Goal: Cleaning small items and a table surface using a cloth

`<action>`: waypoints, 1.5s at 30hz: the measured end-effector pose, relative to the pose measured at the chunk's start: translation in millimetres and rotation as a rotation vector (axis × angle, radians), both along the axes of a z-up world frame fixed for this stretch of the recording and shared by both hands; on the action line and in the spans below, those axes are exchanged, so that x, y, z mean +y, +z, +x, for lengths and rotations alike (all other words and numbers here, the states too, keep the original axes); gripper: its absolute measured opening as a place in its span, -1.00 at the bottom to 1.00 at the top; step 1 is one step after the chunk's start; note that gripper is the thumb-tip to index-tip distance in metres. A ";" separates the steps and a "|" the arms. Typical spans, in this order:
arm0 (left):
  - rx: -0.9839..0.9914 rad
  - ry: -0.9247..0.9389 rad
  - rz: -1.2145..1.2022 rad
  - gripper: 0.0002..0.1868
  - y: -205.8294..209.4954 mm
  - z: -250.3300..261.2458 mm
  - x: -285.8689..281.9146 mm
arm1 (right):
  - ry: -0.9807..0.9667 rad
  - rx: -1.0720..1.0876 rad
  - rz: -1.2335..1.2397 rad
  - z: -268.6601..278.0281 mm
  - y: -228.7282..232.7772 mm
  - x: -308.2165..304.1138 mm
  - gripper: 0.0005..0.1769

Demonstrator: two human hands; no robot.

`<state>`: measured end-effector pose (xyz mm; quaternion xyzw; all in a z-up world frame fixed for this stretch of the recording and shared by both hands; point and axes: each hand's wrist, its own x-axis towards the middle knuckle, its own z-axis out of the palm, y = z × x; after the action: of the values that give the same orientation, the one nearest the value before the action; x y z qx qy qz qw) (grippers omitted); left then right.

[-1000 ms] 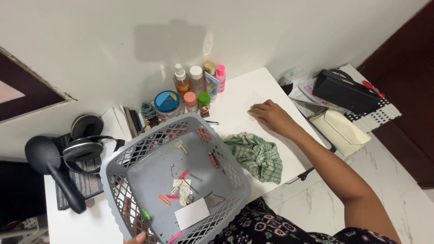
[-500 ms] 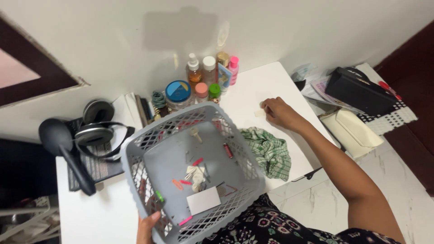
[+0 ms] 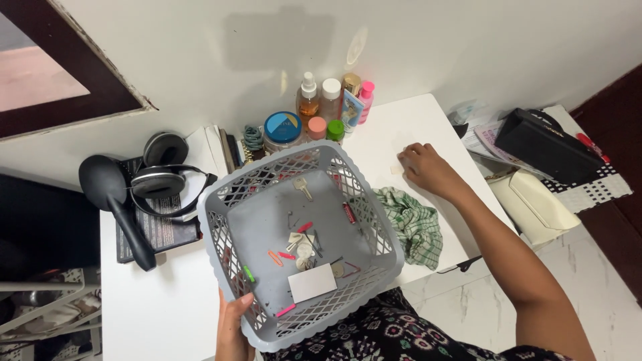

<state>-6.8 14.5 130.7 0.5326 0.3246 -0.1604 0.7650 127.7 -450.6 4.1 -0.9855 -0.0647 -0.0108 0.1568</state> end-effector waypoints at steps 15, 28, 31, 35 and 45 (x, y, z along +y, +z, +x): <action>-0.226 -0.023 -0.078 -0.11 -26.7 -1.8 6.7 | -0.200 0.278 0.133 3.0 20.5 12.4 -0.84; -0.321 -0.041 -0.122 -0.09 -34.5 -2.7 11.5 | -0.202 0.224 0.300 2.2 52.3 16.5 -0.95; -0.337 -0.053 -0.126 -0.12 -36.9 -2.0 11.6 | -0.142 0.056 0.537 -28.0 116.7 58.3 -0.93; -0.318 -0.060 -0.117 -0.10 -31.7 -0.8 6.5 | 0.133 -0.065 0.520 -56.4 152.8 107.1 -0.83; -0.304 -0.062 -0.085 -0.09 -32.5 -4.3 6.6 | 0.578 -0.181 0.315 -74.1 152.6 170.1 -0.85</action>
<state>-11.1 21.1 98.3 0.5279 0.1813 -0.1152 0.8217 53.6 -280.6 156.7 -0.8850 -0.3525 -0.0634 0.2974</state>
